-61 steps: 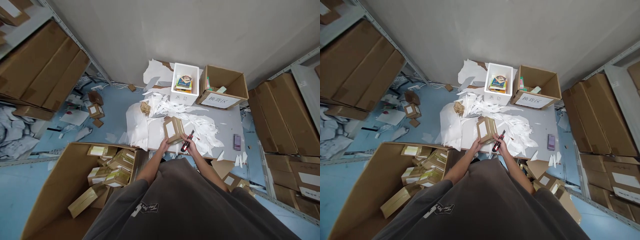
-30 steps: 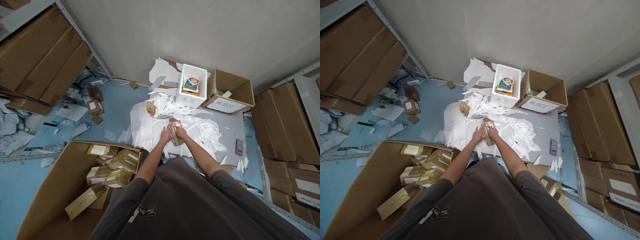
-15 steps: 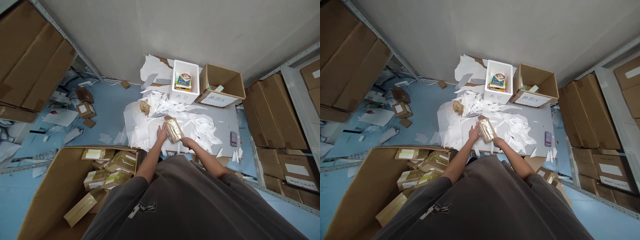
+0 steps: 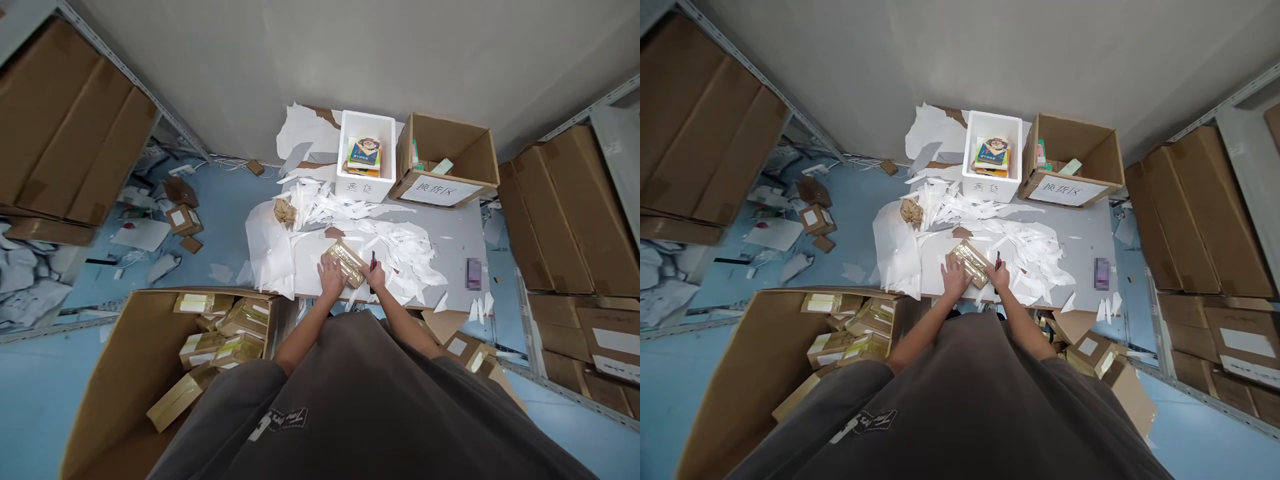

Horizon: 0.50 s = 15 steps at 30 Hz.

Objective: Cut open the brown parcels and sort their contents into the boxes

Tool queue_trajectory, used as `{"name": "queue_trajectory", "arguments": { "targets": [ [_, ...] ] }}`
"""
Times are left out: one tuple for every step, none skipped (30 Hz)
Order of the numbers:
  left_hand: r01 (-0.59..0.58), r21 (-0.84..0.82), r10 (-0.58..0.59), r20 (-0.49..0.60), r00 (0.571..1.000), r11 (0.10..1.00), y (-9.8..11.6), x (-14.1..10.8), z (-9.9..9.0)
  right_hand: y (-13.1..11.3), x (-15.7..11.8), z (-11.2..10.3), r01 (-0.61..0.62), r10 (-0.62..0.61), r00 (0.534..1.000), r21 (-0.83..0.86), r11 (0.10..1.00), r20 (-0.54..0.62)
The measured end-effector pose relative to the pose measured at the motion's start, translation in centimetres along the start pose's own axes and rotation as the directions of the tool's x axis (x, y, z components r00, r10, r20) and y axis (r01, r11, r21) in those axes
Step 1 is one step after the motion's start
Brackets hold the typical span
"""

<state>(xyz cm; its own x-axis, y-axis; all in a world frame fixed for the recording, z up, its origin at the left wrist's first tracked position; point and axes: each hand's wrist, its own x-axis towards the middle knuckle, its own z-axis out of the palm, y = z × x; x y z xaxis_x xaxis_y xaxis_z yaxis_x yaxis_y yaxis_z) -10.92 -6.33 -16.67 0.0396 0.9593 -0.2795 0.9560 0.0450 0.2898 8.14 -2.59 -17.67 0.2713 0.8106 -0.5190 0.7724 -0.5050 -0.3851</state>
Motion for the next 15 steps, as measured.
{"name": "queue_trajectory", "arguments": {
  "targets": [
    [-0.113,-0.001,0.113,0.031,0.993,0.994,0.3,0.4,-0.2,-0.1,0.3,0.4,0.009,-0.009,1.0,-0.014,1.0,-0.023],
    [-0.218,-0.008,0.218,0.077,0.973,0.976,0.6,0.9,-0.4,-0.2,0.7,0.6,0.026,-0.026,0.999,-0.023,0.999,-0.028],
    [-0.298,-0.013,0.297,0.13,0.946,0.954,0.9,1.4,-0.6,-0.4,1.2,0.6,0.047,-0.048,0.999,-0.031,0.998,-0.023],
    [-0.344,-0.008,0.34,0.182,0.923,0.939,1.3,2.1,-0.8,-0.6,1.7,0.5,0.07,-0.071,0.997,-0.039,0.997,-0.013],
    [-0.355,0.011,0.344,0.224,0.912,0.935,1.7,2.7,-1.0,-0.9,2.3,0.3,0.096,-0.096,0.995,-0.049,0.994,-0.001],
    [-0.345,0.041,0.324,0.252,0.912,0.938,2.1,3.2,-1.2,-1.3,3.0,0.1,0.122,-0.122,0.992,-0.061,0.991,0.011],
    [-0.326,0.072,0.297,0.263,0.918,0.943,2.4,3.7,-1.3,-1.7,3.7,-0.2,0.15,-0.149,0.989,-0.072,0.986,0.025],
    [-0.308,0.095,0.275,0.263,0.925,0.947,2.6,4.1,-1.5,-2.1,4.3,-0.4,0.179,-0.176,0.984,-0.081,0.981,0.041],
    [-0.29,0.109,0.256,0.25,0.934,0.951,2.8,4.4,-1.6,-2.4,4.9,-0.7,0.211,-0.206,0.977,-0.083,0.974,0.058],
    [-0.271,0.116,0.24,0.226,0.944,0.956,2.9,4.6,-1.7,-2.6,5.4,-1.1,0.244,-0.239,0.968,-0.077,0.967,0.074],
    [-0.254,0.117,0.228,0.202,0.952,0.96,2.9,4.6,-1.8,-2.6,5.8,-1.4,0.274,-0.269,0.959,-0.06,0.96,0.09],
    [-0.242,0.117,0.218,0.186,0.958,0.963,2.8,4.7,-1.9,-2.4,6.0,-1.8,0.295,-0.291,0.951,-0.029,0.955,0.101],
    [-0.233,0.118,0.209,0.185,0.96,0.965,2.8,4.7,-1.9,-2.0,6.1,-2.2,0.305,-0.305,0.946,0.016,0.952,0.114],
    [-0.229,0.12,0.203,0.195,0.96,0.966,2.7,4.7,-2.0,-1.3,6.0,-2.7,0.304,-0.312,0.94,0.074,0.95,0.139],
    [-0.23,0.12,0.201,0.213,0.956,0.966,2.6,4.8,-2.1,-0.6,5.8,-3.2,0.295,-0.317,0.931,0.138,0.945,0.182]
  ]
}}
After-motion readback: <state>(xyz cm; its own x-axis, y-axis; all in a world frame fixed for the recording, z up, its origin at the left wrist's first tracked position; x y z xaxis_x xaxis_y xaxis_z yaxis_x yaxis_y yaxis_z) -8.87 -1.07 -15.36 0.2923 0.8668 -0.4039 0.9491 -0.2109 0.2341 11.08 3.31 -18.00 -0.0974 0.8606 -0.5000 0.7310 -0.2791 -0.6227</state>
